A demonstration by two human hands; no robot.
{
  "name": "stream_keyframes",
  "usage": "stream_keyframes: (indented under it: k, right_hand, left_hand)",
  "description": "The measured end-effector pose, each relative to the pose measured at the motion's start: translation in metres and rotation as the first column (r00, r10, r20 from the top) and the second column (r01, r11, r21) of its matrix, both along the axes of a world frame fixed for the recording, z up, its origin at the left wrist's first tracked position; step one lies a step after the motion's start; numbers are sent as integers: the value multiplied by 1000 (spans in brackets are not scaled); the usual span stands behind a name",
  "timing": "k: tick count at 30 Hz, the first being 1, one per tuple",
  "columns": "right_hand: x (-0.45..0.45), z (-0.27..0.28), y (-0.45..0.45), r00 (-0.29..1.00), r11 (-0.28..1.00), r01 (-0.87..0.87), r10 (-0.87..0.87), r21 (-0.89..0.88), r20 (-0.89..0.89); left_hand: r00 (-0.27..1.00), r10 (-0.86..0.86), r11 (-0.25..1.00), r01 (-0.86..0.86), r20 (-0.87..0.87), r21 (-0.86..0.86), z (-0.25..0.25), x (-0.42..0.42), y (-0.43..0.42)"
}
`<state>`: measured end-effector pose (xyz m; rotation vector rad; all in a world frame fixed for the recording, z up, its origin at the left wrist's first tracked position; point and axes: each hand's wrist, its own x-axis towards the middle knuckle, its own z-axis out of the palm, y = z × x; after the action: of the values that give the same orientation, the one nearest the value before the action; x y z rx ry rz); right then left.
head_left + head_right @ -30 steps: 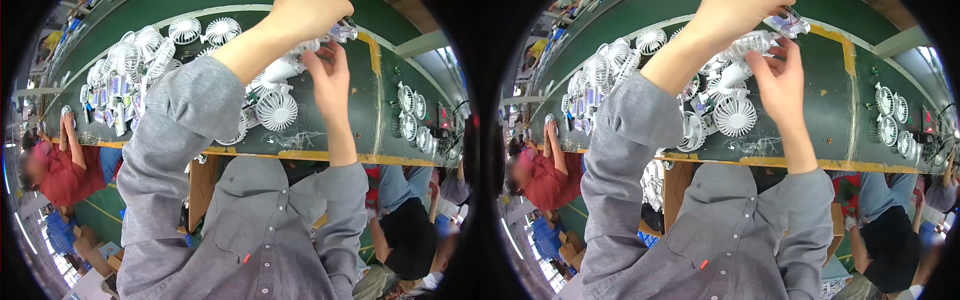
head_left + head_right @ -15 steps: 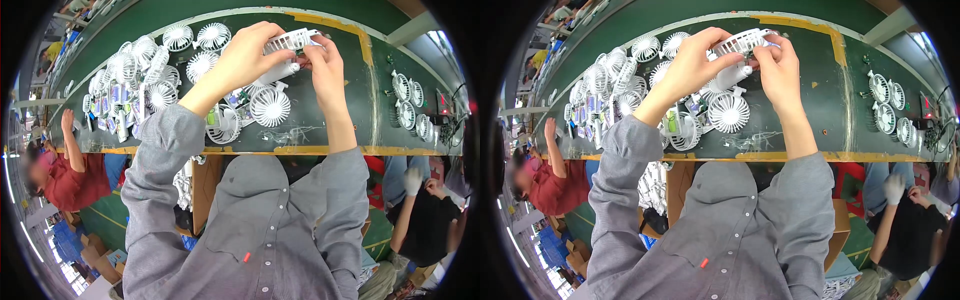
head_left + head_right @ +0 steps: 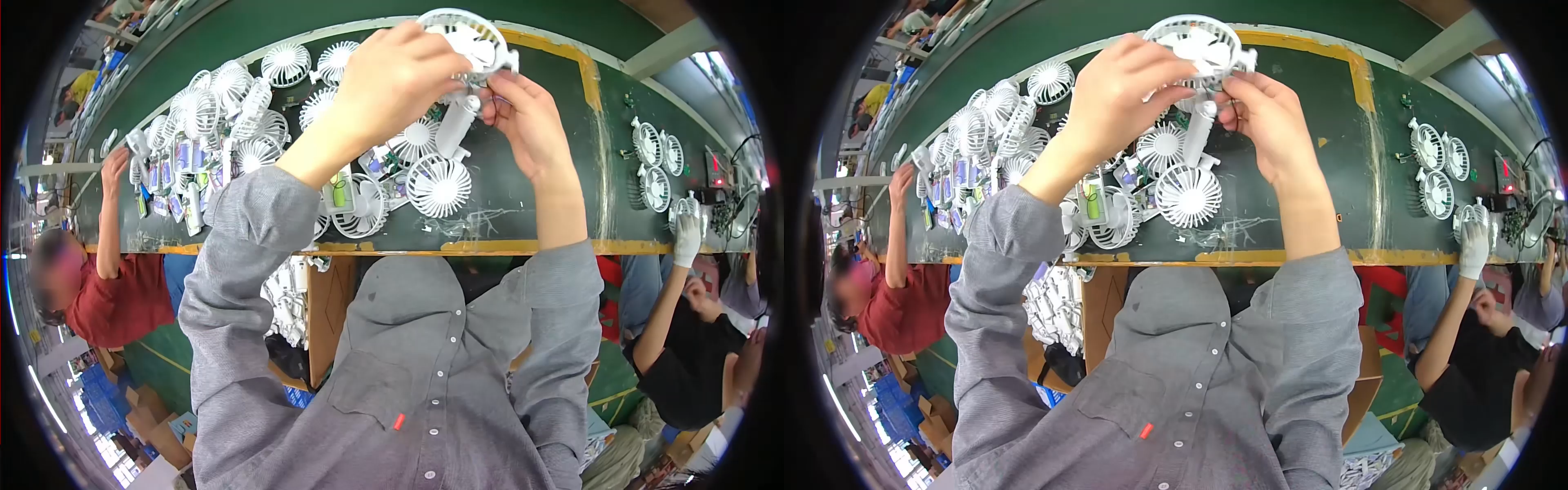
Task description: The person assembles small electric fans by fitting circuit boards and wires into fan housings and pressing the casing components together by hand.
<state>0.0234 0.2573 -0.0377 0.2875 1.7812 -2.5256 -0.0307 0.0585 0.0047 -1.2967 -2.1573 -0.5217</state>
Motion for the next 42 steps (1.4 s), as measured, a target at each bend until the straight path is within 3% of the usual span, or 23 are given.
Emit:
stream_keyframes:
  k: [3, 4, 7, 8, 11, 12, 16, 19, 20, 23, 24, 27, 28, 32, 37, 39, 41, 42]
  right_hand:
    - [4, 3, -20, 989, 985, 139, -133, 101, -67]
    - [6, 3, -26, 984, 976, 168, -158, 136, -81]
    - [3, 2, -35, 968, 950, 240, -218, 201, -127]
    - [3, 6, -37, 967, 942, 246, -224, 230, -118]
    - [3, 5, -32, 978, 948, 207, -198, 241, -58]
    - [3, 4, -28, 983, 955, 185, -182, 233, -36]
    - [6, -1, -24, 978, 965, 206, -210, 161, 5]
    - [-6, -33, -9, 943, 813, 325, -236, 483, -236]
    - [-2, -27, -10, 923, 533, 385, -245, 754, -297]
    - [11, -4, -10, 862, 442, 507, -253, 740, -439]
    - [9, -3, -8, 834, 460, 543, -193, 703, -518]
    - [-4, -3, 2, 891, 635, 425, -165, 645, -423]
    - [-6, -2, 5, 865, 594, 469, -158, 653, -477]
    - [1, 14, 15, 804, 798, 503, -291, 332, -519]
    - [54, 61, 50, 875, 947, 318, -271, 54, -401]
    - [84, 71, 70, 900, 985, 174, -161, -4, -406]
    - [113, 83, 78, 909, 980, 182, -199, -80, -365]
    - [127, 86, 82, 907, 985, 154, -173, -80, -383]
  left_hand:
    - [933, 97, 959, -182, 347, 219, -9, 9, 7]
    - [920, 108, 949, -208, 378, 236, -10, 12, 9]
    - [969, 167, 966, -197, 181, 165, -12, 15, 12]
    - [981, 195, 974, -196, 23, 116, -9, 17, 11]
    - [946, 224, 965, -249, -234, -85, -8, 17, 8]
    - [926, 273, 950, -302, -261, -78, -3, 16, 5]
    - [971, 225, 964, -234, 82, 126, 9, 2, -5]
    - [993, 121, 984, -121, 11, 133, 23, 2, -10]
    - [994, 107, 983, -109, 25, 145, 27, 1, -11]
    - [997, 11, 987, 0, -71, 160, 42, -6, -9]
    - [987, 9, 996, 6, -163, 89, 56, 0, -5]
    - [994, -66, 971, 84, -85, 222, 66, -1, 16]
    - [993, -79, 970, 98, -92, 222, 73, 0, 23]
    - [980, -154, 934, 186, -127, 304, 101, 7, 46]
    - [982, -172, 914, 187, -73, 359, 92, 7, 55]
    - [971, -137, 927, 55, 197, 372, 79, 25, 57]
    - [919, -177, 969, 100, 352, 227, 67, 47, 57]
    - [881, -247, 952, 144, 402, 270, 59, 62, 62]
